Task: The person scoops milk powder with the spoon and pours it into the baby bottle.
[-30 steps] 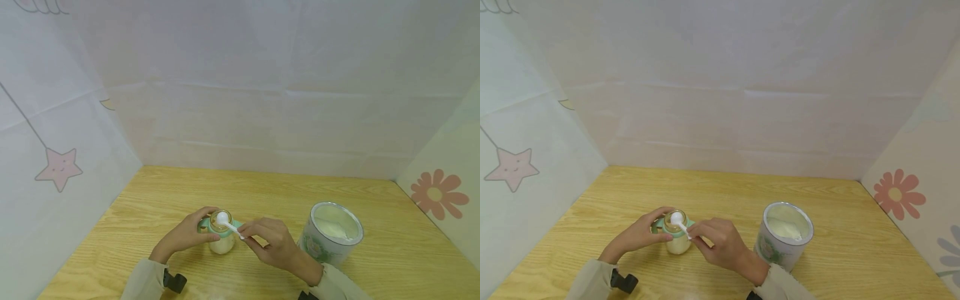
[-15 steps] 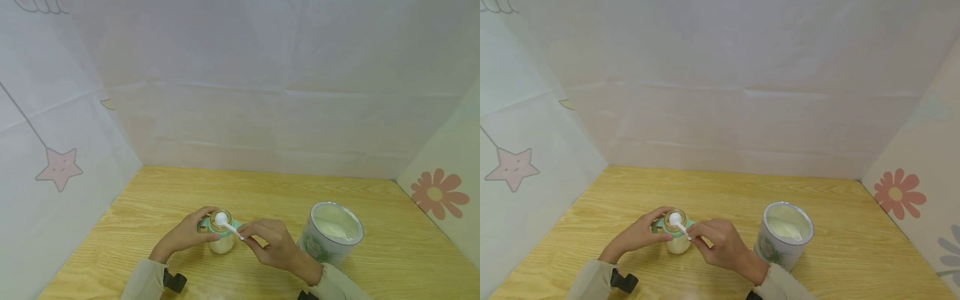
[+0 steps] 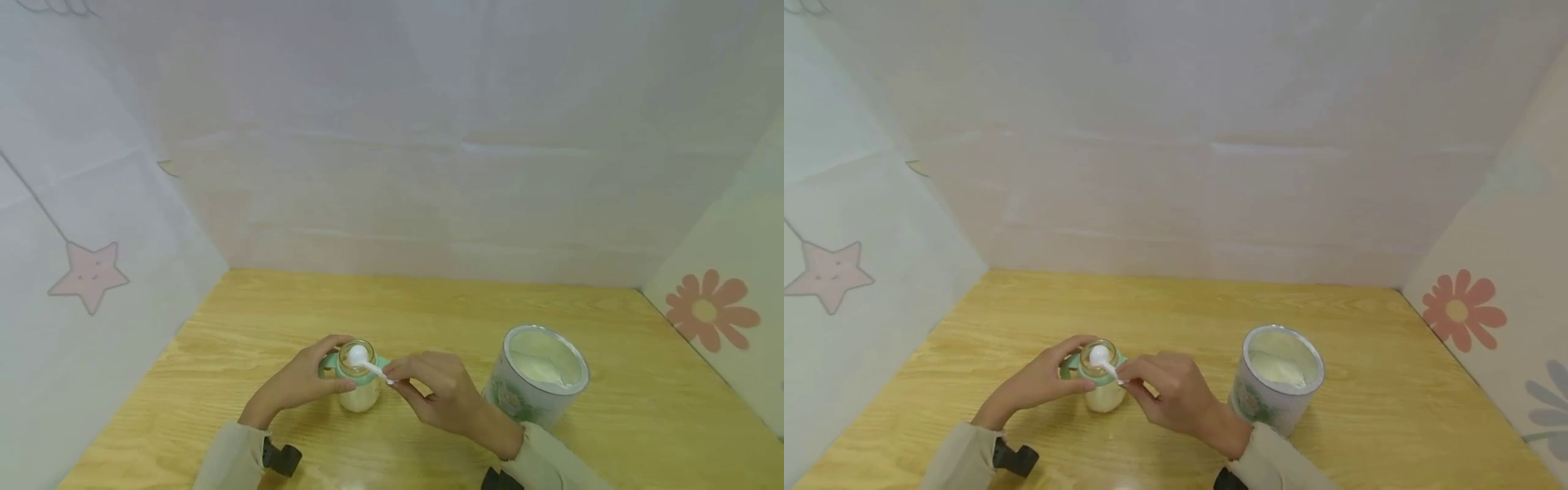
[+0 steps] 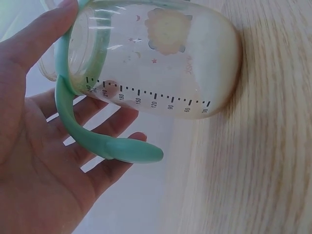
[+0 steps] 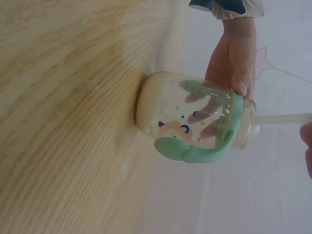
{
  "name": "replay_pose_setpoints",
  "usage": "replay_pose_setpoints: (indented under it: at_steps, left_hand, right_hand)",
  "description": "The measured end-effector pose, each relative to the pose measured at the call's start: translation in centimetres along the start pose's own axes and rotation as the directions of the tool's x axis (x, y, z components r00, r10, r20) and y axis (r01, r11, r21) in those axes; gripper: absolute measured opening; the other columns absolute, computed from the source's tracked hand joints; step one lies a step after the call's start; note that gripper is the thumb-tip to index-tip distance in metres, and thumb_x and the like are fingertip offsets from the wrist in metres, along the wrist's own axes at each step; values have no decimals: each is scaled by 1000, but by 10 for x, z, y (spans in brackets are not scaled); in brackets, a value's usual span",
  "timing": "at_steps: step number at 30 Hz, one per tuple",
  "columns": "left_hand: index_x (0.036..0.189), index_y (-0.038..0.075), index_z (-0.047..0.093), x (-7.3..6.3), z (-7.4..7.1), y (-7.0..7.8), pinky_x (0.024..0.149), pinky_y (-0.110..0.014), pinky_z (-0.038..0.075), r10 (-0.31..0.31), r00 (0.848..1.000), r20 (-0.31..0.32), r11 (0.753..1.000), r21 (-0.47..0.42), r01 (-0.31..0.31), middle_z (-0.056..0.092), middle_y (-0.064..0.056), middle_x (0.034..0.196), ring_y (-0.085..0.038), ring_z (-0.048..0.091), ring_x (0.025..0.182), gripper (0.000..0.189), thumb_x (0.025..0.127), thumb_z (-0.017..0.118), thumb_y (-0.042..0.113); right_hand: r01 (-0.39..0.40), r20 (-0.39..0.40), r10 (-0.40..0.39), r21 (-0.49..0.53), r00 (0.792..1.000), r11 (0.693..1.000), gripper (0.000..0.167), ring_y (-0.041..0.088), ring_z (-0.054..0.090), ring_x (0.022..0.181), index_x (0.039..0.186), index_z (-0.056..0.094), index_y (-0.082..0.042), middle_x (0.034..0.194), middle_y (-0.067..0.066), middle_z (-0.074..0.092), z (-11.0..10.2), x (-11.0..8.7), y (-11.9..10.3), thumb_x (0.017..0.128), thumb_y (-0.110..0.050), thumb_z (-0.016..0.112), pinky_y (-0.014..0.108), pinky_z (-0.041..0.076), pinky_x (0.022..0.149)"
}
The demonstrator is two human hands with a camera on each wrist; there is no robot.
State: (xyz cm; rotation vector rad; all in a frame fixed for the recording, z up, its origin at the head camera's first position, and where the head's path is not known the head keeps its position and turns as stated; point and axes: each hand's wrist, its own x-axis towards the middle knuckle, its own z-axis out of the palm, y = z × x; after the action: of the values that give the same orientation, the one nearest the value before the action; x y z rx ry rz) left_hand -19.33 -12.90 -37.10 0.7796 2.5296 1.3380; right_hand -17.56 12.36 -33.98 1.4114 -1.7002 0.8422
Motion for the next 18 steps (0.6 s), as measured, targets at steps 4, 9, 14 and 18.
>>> replay_pose_setpoints:
  at_steps: [4,9,14,18]
  left_hand:
    - [140,11,41,0,-2,2,90,-49,49,1,1000,-3,1000,0,-1,57,-9,125,-25,56,109,67,85,72,34]
    - [140,11,41,0,-2,3,92,-51,48,-7,1000,4,1000,-3,7,56,-8,127,-28,55,113,68,85,72,34]
    - [140,12,40,1,-2,3,93,-54,46,-7,1000,6,1000,7,7,55,-7,129,-33,52,119,68,85,72,35]
    - [139,12,41,2,-2,3,92,-55,46,3,1000,5,1000,18,-3,55,-6,129,-34,50,120,68,84,73,35]
  right_hand:
    - [12,-5,-12,-19,1000,1000,18,7,65,62,85,64,-6,80,3,71,-1,4,1,97,-15,55,12,51,63]
    - [13,-9,-13,-31,1000,999,18,7,65,62,86,65,-6,81,4,72,-2,8,0,97,-16,55,12,51,61]
    - [15,-10,-16,-32,1000,999,18,8,65,63,86,65,-6,81,4,72,-3,9,0,97,-15,55,13,51,62]
    - [15,-12,-16,-33,1000,999,18,8,65,63,86,65,-6,81,5,72,-3,9,0,97,-15,55,13,51,61]
